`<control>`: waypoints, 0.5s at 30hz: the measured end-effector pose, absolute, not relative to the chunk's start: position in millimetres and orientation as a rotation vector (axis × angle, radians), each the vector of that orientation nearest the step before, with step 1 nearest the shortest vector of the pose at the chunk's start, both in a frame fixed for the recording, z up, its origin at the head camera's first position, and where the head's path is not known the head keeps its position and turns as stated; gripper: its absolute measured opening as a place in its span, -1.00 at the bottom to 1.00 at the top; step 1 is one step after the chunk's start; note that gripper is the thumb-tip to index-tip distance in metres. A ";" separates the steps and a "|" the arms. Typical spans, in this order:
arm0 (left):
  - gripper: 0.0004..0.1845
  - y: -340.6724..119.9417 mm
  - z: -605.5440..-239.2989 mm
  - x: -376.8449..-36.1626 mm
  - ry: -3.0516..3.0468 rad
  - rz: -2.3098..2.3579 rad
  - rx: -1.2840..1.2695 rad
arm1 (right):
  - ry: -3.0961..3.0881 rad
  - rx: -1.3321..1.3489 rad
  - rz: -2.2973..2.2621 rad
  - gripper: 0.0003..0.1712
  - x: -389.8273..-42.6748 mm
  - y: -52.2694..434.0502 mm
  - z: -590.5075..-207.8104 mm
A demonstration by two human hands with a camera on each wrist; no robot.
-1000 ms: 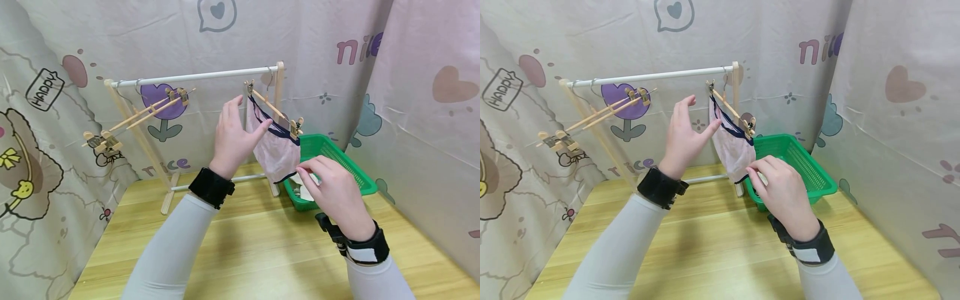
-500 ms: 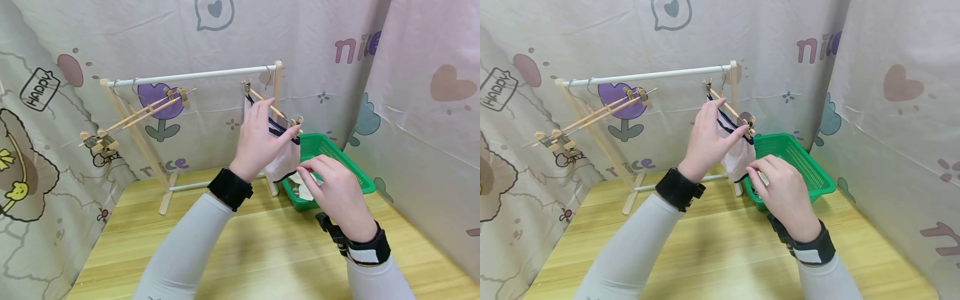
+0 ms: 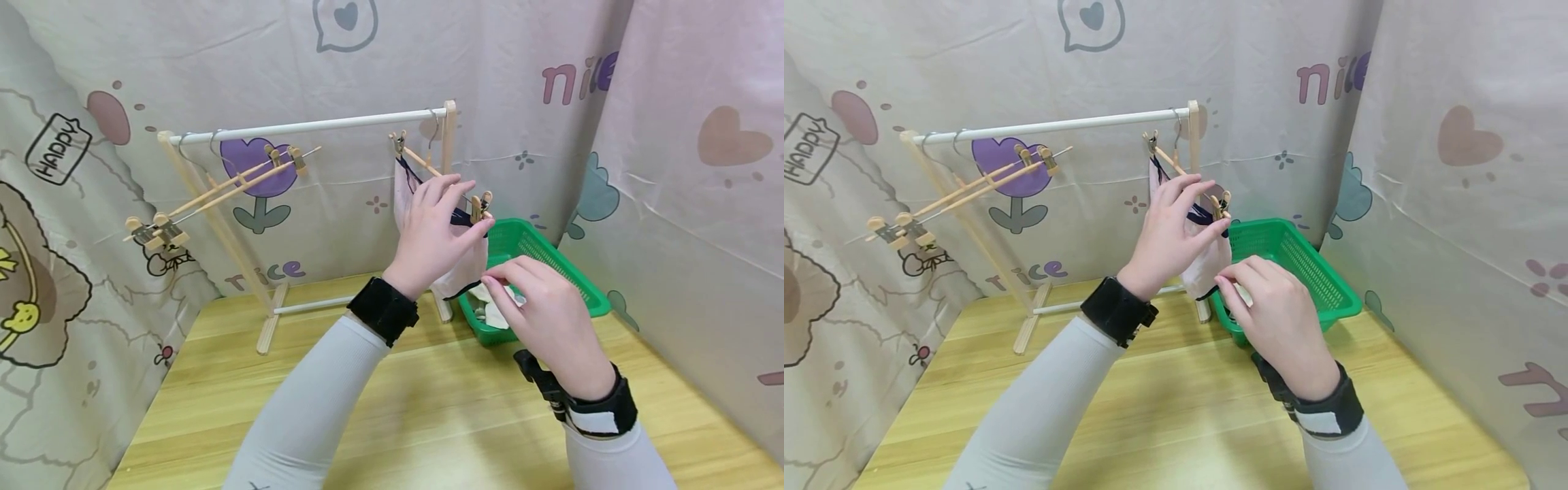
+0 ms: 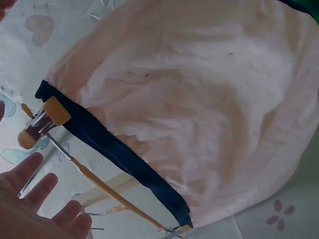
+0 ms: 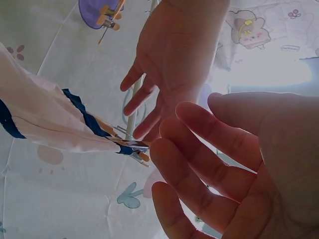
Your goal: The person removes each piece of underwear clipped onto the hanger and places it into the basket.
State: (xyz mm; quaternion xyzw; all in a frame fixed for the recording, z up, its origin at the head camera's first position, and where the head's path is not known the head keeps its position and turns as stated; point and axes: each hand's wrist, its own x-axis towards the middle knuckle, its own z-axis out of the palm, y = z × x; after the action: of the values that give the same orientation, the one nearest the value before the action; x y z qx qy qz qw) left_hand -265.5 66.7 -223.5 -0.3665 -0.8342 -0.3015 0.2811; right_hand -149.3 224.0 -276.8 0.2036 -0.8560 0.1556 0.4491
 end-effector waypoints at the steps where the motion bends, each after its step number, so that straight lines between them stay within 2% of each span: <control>1: -0.36 66.7 -223.9 -265.7 -2.247 -0.804 -0.980 | -2.120 0.502 0.385 -0.87 -149.2 223.8 -276.6; 15: -0.34 71.7 -237.6 -269.5 -2.295 -0.805 -0.968 | -2.113 0.519 0.391 -0.87 -148.4 223.6 -276.2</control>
State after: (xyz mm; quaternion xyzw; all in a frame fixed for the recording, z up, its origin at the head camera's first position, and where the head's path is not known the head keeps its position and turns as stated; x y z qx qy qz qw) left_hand -269.5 71.7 -237.6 -0.3572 -0.8468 -0.2972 0.2591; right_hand -148.4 223.6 -276.2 0.2096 -0.8541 0.1580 0.4490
